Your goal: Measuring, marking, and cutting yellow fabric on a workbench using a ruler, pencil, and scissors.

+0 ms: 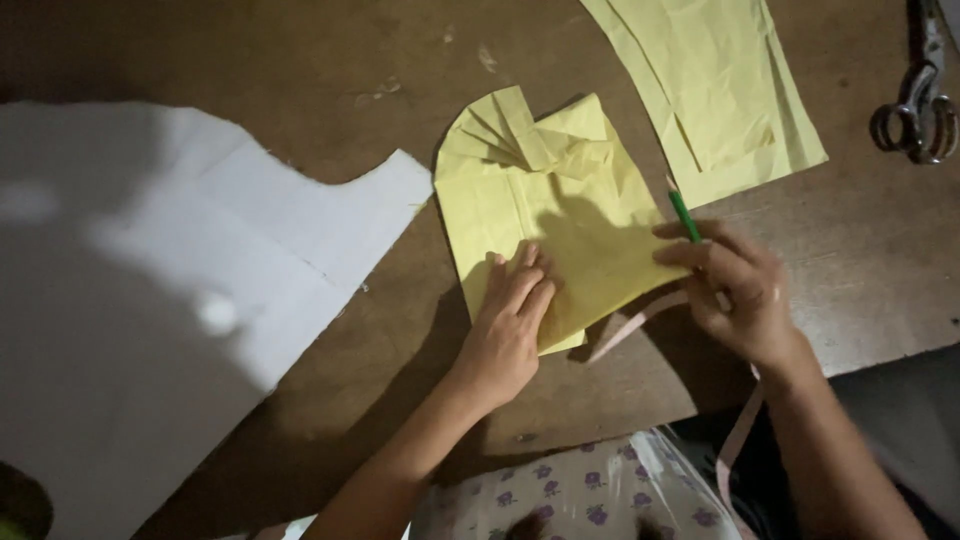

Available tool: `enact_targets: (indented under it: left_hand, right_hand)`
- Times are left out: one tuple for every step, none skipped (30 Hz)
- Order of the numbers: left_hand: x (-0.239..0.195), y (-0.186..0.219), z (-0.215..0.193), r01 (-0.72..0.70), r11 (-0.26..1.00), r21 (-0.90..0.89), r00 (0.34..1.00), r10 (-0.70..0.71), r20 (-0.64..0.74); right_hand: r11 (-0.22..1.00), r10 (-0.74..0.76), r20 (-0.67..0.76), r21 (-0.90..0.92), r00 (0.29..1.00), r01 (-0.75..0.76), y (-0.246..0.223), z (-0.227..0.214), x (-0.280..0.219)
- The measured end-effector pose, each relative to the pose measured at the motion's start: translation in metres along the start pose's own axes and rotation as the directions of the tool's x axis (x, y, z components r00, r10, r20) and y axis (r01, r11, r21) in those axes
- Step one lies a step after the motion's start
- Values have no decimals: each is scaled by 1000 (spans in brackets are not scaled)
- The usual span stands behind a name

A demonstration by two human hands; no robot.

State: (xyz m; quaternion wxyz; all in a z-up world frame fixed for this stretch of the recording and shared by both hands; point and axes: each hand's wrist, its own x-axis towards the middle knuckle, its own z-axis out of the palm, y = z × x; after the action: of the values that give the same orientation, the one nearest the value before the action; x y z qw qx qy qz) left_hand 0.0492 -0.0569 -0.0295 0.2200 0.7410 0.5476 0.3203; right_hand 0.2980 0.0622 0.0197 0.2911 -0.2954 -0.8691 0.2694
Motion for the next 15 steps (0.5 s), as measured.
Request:
enact_targets:
  left_hand:
    - [-1,-2,1,2,1000,11,1000,-2,22]
    - [-2,-5,2,3,1000,21,999,-4,43]
    - [-2,-3,-1,10,1000,26,999,-10,37]
    - [-1,-1,-4,25,1000,7,998,-25,54]
    - [1,1,-7,39,999,-11,997,-38,69]
    - [0,0,-6,44,999,-7,997,-43,62]
    - [0,-1,-6,12,1000,-5,999,-11,46]
    - [0,-2,-6,-21,1000,-2,999,21,30]
    - [-1,0,-5,-18,1000,1,1000,17,24]
    - [-1,0,-5,-7,1000,-1,1000,7,8]
    - [-1,1,-4,1,1000,-6,1000,-1,-6]
    - [-1,1,-3,2,1000,-5,1000,-2,-11]
    - [-1,1,-2,-4,1000,-3,1000,3,-22]
    - [-1,1,-1,-9,1000,-1,999,9,-33]
    - [-1,2,-2,-9,1000,-2,999,9,-33]
  right_hand:
    - [1000,-21,23,-18,1000,21,-4,-2,8]
    - [998,-42,46,-35,998,43,-8,-5,16]
    - [998,-49,51,-30,997,51,-10,-6,20]
    - [1000,-18,67,-18,998,19,-12,-6,24]
    - [1000,12,84,-8,996,-12,-14,-7,28]
    - [1000,4,88,-5,996,-3,-15,-8,27]
    - [1000,18,95,-22,995,-16,-15,-9,28]
    - [999,32,101,-39,994,-29,-15,-11,28]
    - [999,25,105,-38,994,-21,-10,-10,24]
    - [1000,20,85,-13,996,-19,-5,-9,21]
    - [1000,17,65,12,998,-18,-1,-8,17]
    - [1000,13,68,11,998,-13,1,-9,14]
    - [1000,19,88,17,996,-21,2,-10,10]
    - [999,26,108,23,994,-29,4,-11,6]
    - [999,27,109,23,994,-29,6,-13,0]
